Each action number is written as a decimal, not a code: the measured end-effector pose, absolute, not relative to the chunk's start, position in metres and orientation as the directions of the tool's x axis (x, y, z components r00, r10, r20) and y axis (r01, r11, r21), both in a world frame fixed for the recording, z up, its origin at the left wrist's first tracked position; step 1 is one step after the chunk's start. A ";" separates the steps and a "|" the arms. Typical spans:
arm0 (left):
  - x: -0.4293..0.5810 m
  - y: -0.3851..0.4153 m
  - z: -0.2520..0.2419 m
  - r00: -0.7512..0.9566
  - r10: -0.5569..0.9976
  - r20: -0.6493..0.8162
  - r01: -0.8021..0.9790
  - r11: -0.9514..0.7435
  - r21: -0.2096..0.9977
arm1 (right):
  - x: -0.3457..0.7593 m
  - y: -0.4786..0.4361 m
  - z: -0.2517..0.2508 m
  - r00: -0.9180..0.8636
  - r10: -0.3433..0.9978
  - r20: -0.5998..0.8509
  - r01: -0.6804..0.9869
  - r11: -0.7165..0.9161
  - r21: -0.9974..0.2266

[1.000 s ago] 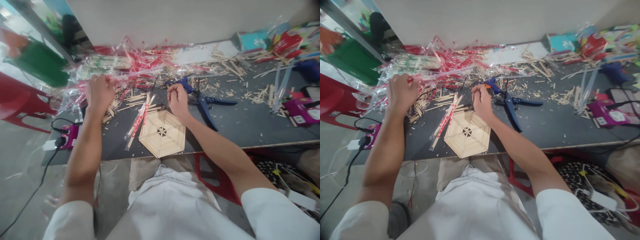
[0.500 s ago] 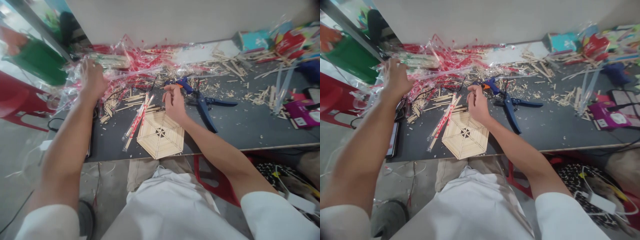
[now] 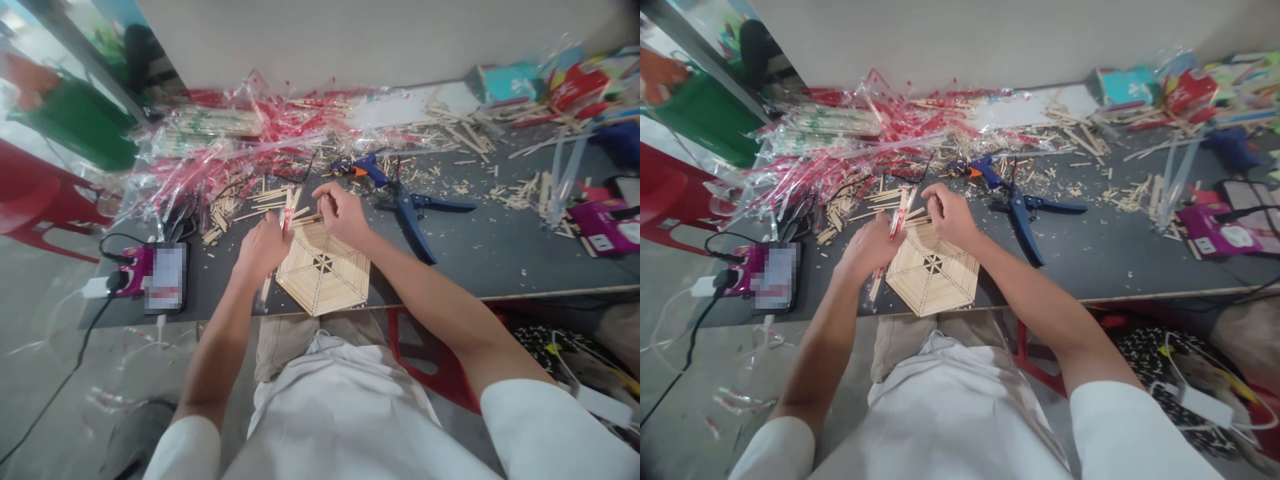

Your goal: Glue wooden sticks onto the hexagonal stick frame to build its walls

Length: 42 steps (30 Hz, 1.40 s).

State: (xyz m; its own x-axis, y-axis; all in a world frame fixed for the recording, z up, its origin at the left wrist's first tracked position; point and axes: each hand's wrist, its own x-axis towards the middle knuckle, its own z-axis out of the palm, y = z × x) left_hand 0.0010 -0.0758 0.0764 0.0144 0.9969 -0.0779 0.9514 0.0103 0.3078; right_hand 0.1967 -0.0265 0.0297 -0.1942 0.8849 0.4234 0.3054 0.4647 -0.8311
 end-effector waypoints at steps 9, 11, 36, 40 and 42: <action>-0.013 -0.087 0.079 -0.007 1.000 -0.013 0.931 0.012 0.364 | 0.198 -0.026 0.031 -0.201 0.890 0.409 0.316 0.454 -0.833; -0.015 -0.091 0.078 -0.011 0.999 -0.035 0.945 0.022 0.325 | 0.198 -0.026 0.030 -0.206 0.891 0.405 0.317 0.453 -0.833; 0.010 -0.093 0.089 0.034 0.977 -0.209 0.951 0.033 0.309 | 0.198 -0.024 0.028 -0.180 0.893 0.412 0.317 0.449 -0.835; -0.006 -0.087 0.079 0.081 0.997 0.000 0.851 -0.069 0.521 | 0.198 -0.022 0.025 -0.196 0.883 0.427 0.320 0.469 -0.823; -0.022 -0.081 0.074 0.021 0.983 0.181 0.698 -0.144 0.701 | 0.198 -0.022 0.025 -0.208 0.881 0.425 0.318 0.472 -0.822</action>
State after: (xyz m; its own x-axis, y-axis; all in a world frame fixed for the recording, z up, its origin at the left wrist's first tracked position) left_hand -0.0221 -0.0810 0.0740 0.0207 0.9832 0.1812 0.6985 -0.1439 0.7010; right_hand 0.1976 -0.0219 0.0246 -0.2081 0.8808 0.4252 0.3183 0.4721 -0.8221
